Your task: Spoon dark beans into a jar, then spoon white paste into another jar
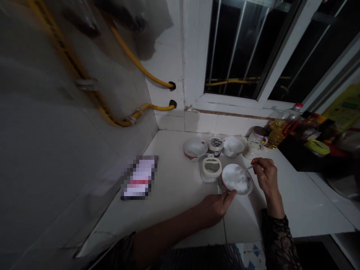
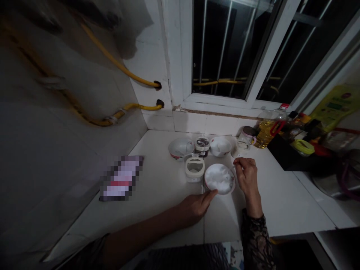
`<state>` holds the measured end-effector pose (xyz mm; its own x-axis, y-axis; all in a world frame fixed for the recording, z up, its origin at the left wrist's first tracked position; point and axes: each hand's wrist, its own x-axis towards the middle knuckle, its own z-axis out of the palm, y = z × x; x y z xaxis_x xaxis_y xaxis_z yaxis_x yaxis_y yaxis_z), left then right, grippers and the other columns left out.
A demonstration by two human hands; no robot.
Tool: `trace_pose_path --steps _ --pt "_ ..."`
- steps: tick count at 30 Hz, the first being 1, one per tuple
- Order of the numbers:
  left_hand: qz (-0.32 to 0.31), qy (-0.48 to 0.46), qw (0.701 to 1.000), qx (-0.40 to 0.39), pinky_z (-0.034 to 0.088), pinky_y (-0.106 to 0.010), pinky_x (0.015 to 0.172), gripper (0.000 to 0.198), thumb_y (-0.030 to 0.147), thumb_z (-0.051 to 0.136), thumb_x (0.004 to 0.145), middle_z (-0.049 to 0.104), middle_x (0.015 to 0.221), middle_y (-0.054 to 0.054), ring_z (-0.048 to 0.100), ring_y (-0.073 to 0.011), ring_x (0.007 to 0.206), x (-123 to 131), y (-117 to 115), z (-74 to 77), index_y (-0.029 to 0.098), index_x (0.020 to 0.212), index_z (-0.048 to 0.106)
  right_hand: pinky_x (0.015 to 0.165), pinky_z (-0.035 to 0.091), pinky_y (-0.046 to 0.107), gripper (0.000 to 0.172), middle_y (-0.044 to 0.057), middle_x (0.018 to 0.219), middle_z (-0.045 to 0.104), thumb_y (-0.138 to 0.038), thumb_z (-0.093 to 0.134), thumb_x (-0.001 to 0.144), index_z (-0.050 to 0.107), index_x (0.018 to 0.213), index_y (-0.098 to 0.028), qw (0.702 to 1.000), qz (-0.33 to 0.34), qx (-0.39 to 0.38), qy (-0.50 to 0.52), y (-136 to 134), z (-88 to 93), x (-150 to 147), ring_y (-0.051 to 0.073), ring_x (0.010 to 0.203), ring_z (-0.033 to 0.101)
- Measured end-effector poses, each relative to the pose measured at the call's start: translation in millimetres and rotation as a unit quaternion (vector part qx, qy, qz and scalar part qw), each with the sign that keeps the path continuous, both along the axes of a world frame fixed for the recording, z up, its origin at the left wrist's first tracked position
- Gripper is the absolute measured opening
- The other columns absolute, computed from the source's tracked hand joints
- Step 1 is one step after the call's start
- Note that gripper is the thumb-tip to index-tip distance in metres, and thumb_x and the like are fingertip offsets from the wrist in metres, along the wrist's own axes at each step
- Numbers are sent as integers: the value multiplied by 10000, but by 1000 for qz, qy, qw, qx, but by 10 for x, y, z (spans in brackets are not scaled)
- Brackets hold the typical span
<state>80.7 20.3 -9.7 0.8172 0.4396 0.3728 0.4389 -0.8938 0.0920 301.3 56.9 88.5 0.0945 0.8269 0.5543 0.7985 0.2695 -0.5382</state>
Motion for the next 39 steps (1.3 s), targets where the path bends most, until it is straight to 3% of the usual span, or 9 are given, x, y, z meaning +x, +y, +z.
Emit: trace_pose_path --steps 5,11,17,25,29,35,39 --pt "-3 5 1000 -14 579 -317 653 612 36 326 898 637 1139 -214 697 -227 832 -1 2 34 32 1470 107 830 380 373 204 36 658 659 -255 427 764 616 690 -225 992 66 -76 -79 59 -39 -118 214 678 571" --pt "-4 5 1000 -19 568 -306 616 623 40 361 894 637 1130 -207 695 -226 790 -2 1 35 34 1470 123 615 394 303 203 -8 496 558 -285 418 717 606 674 -221 983 17 -168 65 71 -70 -135 194 555 547" --pt "-1 28 999 -20 570 -303 638 619 50 400 895 624 1161 -218 689 -217 816 15 8 25 28 1464 155 575 379 294 163 -12 463 539 -306 470 625 601 609 -210 970 -33 -149 192 88 -35 -74 174 510 509" --pt "-3 36 999 -24 577 -316 685 604 30 343 888 614 1192 -218 687 -224 870 -7 -2 85 28 1460 151 508 358 290 134 -18 417 490 -326 528 538 594 553 -210 929 11 -170 327 125 22 -93 153 457 448" --pt "-8 40 999 -31 574 -307 676 608 44 387 888 612 1189 -227 691 -229 866 -8 0 86 16 1446 146 514 361 286 132 -14 421 498 -321 525 536 590 542 -206 929 11 -165 333 128 5 -89 148 459 451" --pt "-9 32 999 -31 577 -337 648 650 53 323 918 605 1194 -231 693 -244 858 -2 8 46 37 1481 -3 506 343 277 156 -19 427 502 -331 514 562 596 574 -199 935 12 -161 315 134 -43 -76 144 457 454" --pt "-3 43 998 -34 578 -327 664 632 48 364 896 592 1222 -239 691 -236 866 7 4 43 28 1471 102 517 357 278 154 -17 425 511 -319 498 559 597 575 -201 946 -8 -165 277 134 -47 -90 155 472 474"
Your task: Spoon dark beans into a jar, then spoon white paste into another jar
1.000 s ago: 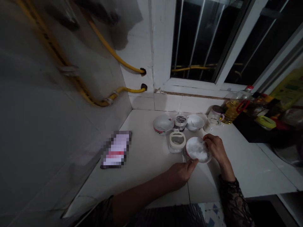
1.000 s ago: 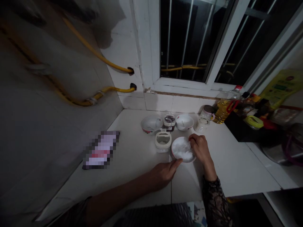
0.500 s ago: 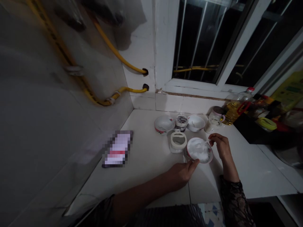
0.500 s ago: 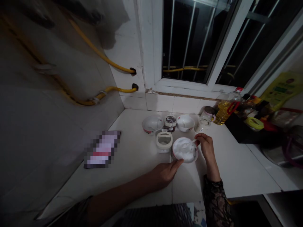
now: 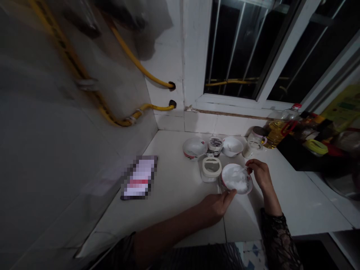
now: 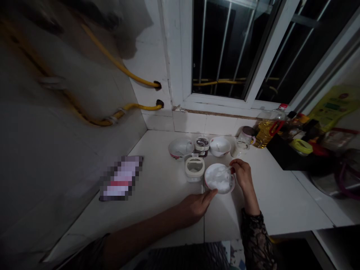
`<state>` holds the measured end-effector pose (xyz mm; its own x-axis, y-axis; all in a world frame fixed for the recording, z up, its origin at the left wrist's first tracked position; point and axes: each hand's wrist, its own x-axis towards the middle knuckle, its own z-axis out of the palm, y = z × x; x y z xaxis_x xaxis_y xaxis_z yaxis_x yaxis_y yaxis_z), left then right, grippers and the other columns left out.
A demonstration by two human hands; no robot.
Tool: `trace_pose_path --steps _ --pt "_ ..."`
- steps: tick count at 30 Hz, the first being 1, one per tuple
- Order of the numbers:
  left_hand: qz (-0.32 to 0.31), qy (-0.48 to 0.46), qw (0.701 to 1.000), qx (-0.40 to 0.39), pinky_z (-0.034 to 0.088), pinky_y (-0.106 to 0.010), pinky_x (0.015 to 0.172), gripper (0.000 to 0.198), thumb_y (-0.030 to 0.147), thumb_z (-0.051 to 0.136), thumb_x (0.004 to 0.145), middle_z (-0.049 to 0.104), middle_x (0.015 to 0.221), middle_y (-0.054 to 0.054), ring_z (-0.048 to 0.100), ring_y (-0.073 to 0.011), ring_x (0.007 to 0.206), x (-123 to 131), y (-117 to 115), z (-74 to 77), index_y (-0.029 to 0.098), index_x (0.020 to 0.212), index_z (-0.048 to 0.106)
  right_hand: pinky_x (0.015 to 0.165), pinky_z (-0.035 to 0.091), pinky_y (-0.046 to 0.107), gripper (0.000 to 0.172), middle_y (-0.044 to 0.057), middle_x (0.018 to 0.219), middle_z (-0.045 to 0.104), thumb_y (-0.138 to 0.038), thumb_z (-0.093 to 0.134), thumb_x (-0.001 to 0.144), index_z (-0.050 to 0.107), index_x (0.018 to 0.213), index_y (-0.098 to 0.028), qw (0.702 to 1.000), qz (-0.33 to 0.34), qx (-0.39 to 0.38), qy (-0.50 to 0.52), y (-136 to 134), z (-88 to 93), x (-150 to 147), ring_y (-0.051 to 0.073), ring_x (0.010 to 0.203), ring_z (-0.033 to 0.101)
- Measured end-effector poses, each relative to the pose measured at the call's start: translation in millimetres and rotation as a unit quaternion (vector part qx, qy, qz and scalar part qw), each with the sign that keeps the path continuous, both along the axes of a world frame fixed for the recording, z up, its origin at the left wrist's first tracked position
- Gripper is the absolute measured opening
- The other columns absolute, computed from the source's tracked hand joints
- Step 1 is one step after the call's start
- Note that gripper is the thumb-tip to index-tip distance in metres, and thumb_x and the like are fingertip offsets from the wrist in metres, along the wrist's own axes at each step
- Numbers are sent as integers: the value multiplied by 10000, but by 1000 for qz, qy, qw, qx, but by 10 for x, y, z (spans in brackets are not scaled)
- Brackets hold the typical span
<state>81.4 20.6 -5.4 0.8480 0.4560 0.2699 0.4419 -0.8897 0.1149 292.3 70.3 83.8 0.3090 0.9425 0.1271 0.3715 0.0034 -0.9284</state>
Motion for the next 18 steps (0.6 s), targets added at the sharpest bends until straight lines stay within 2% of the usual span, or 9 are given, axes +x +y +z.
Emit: trace_pose_path --steps 2,7,11,18 --pt "3 8 1000 -5 579 -325 662 626 45 379 886 597 1214 -239 690 -231 848 3 -4 11 25 1464 139 530 367 278 161 -14 441 524 -318 490 573 600 587 -202 1000 0 -3 -24 -2 -8 -7 161 489 492" --pt "1 -1 1000 -20 573 -327 669 646 49 369 904 606 1203 -220 690 -233 863 -1 -7 26 45 1479 74 536 369 277 181 -14 454 530 -324 472 595 603 611 -201 998 -3 -11 -54 6 -46 -2 169 502 502" --pt "5 3 1000 -15 570 -324 675 616 52 343 910 604 1210 -223 692 -235 866 0 -6 29 43 1473 93 543 369 278 189 -17 465 533 -327 467 602 607 628 -202 997 9 -17 -70 6 -53 -25 169 508 501" --pt "8 26 999 -37 576 -330 668 605 49 338 895 594 1231 -228 692 -241 866 12 -1 60 45 1467 142 546 357 266 191 -17 489 559 -341 486 653 614 663 -200 995 73 -17 -70 -23 -52 -152 156 513 498"
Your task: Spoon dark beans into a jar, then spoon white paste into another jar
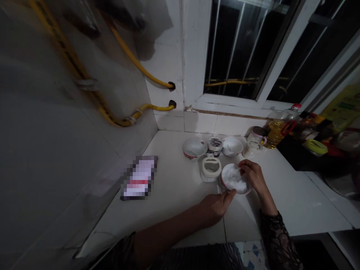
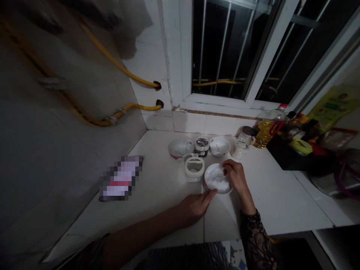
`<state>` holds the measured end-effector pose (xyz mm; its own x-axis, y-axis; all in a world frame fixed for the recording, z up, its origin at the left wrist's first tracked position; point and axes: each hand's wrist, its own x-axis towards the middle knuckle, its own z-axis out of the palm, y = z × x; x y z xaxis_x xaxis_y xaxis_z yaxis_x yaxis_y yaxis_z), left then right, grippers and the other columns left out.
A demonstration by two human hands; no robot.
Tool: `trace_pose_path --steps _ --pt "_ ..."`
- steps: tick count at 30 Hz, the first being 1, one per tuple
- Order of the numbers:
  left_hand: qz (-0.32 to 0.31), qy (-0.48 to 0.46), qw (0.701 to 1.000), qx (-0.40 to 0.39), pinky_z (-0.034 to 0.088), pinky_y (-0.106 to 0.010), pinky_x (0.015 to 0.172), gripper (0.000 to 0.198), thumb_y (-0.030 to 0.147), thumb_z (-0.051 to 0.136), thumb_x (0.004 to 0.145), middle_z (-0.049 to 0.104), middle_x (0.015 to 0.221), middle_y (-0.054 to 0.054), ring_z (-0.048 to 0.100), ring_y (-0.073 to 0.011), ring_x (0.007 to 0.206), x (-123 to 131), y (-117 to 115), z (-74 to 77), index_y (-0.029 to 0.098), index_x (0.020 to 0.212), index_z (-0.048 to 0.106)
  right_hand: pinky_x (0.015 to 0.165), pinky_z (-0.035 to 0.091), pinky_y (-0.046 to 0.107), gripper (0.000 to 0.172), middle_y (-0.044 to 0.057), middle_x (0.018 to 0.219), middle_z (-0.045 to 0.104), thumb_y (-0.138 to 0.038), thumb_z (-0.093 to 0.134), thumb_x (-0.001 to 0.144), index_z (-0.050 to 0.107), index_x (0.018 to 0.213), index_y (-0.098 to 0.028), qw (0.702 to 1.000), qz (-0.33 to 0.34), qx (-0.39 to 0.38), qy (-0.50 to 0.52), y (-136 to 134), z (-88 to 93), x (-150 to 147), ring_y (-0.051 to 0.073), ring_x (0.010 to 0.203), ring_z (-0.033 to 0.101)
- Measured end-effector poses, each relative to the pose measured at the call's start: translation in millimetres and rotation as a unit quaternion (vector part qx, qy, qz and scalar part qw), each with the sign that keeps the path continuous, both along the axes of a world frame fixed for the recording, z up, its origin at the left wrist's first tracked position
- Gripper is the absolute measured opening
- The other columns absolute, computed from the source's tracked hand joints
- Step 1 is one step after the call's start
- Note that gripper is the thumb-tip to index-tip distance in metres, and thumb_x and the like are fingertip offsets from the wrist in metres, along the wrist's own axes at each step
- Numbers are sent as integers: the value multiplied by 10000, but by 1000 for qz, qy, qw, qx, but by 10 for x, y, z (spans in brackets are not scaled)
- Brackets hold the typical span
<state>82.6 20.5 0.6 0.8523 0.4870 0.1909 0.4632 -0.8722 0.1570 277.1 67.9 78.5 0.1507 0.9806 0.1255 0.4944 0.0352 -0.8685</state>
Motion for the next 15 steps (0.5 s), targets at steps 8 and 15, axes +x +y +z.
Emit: trace_pose_path --steps 8,15 --pt "-7 -24 1000 18 577 -323 702 655 38 344 880 601 1225 -225 691 -233 887 -21 -1 -14 53 1483 89 538 361 275 120 -22 421 521 -307 542 571 602 581 -203 989 -60 21 131 45 22 134 152 484 476" --pt "-7 -14 1000 22 578 -342 665 658 45 353 887 601 1219 -232 694 -250 860 2 12 -54 44 1480 69 541 350 285 127 -18 420 525 -315 603 558 613 584 -191 976 -61 15 206 66 32 175 142 464 464"
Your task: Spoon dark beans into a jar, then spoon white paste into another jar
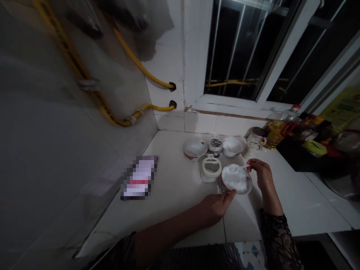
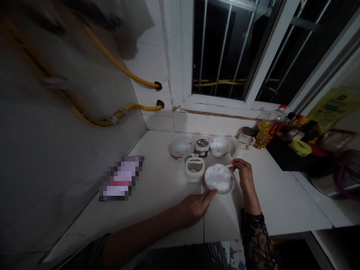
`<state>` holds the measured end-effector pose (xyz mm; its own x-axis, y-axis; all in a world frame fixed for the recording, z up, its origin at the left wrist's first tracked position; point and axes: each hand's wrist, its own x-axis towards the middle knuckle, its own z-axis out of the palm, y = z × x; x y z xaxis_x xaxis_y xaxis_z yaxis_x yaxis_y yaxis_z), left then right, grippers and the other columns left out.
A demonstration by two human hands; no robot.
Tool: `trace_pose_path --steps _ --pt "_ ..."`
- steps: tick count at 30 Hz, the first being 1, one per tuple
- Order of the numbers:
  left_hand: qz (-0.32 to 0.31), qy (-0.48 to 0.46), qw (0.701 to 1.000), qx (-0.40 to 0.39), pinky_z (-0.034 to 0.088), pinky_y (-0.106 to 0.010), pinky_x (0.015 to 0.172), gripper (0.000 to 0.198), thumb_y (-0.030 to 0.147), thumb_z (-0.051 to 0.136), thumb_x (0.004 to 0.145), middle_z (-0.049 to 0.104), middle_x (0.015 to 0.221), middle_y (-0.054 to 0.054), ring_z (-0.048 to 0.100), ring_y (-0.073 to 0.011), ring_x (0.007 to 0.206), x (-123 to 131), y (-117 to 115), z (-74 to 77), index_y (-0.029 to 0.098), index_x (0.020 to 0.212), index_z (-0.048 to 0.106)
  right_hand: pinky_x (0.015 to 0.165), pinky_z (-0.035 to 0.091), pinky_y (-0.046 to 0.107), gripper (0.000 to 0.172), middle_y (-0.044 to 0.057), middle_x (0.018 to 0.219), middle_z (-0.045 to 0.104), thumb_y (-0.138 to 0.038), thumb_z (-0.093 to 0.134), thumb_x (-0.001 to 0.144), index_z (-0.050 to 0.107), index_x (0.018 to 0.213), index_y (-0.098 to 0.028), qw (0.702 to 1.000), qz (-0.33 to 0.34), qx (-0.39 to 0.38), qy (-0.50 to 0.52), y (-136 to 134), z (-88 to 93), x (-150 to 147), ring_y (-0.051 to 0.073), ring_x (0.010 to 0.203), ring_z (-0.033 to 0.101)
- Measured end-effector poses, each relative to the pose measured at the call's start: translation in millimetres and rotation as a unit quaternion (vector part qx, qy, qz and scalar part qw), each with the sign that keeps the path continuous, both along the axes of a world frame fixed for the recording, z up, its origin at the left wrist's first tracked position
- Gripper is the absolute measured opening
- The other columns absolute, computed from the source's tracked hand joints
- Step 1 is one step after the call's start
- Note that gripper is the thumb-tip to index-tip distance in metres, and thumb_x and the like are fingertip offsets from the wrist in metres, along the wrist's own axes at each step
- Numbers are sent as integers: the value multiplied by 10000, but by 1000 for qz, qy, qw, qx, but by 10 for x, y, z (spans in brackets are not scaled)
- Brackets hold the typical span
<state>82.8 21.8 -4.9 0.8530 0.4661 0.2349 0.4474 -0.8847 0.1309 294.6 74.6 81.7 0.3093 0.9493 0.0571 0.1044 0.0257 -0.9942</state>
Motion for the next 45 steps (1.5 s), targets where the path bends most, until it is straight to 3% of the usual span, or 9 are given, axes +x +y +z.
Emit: trace_pose_path --steps 9,11,14,16,19,22,24,36,45 --pt "3 -28 1000 12 574 -316 694 595 42 344 897 608 1201 -226 695 -229 880 -21 -24 54 31 1455 137 702 432 316 166 0 632 612 -369 555 818 603 818 -210 985 41 146 -85 -124 43 -368 179 664 562" --pt "9 -27 999 16 571 -307 673 559 49 353 903 622 1169 -216 697 -226 858 -16 -30 83 27 1436 186 758 432 339 145 23 720 647 -311 498 888 604 860 -216 952 66 220 -202 -173 33 -471 192 740 577" --pt "12 -21 1000 13 561 -290 639 502 57 366 914 656 1071 -169 694 -207 789 1 -31 96 36 1405 259 814 404 384 170 42 759 661 -184 459 890 626 878 -215 848 161 323 -387 -209 21 -567 205 772 569" --pt "14 -23 1000 16 556 -282 637 474 61 364 927 663 1037 -150 689 -199 774 9 -30 86 38 1394 284 817 395 394 195 44 755 662 -141 452 875 635 889 -209 807 192 354 -433 -212 23 -573 205 762 565" --pt "16 -30 999 29 559 -283 651 506 61 367 930 642 1116 -184 693 -202 808 3 -28 63 31 1420 243 788 409 370 162 34 727 653 -188 472 884 632 870 -210 861 109 329 -372 -207 39 -460 203 754 569" --pt "2 -23 999 31 571 -309 648 552 46 354 911 612 1183 -224 695 -216 823 -18 -28 49 14 1438 194 662 416 319 145 -3 610 584 -283 512 846 616 773 -214 943 -7 223 -249 -214 70 -233 182 624 541" --pt "0 -20 999 32 572 -309 648 559 41 356 904 606 1194 -234 695 -216 823 -30 -27 43 2 1436 190 576 385 292 136 -25 534 525 -295 535 773 602 693 -209 968 -17 154 -199 -229 97 -81 156 524 485" --pt "9 -45 998 37 580 -315 621 582 37 338 898 649 1112 -200 697 -222 790 -8 -33 7 24 1453 164 512 341 270 160 -15 492 521 -294 497 666 626 629 -208 961 92 24 -259 -222 69 -134 157 507 465" --pt "5 -22 1000 22 579 -322 657 620 57 381 908 618 1177 -222 693 -232 837 -21 -15 -32 36 1472 124 491 346 286 130 -23 408 479 -315 515 575 586 557 -208 995 28 -2 -98 -113 91 -32 147 422 435"
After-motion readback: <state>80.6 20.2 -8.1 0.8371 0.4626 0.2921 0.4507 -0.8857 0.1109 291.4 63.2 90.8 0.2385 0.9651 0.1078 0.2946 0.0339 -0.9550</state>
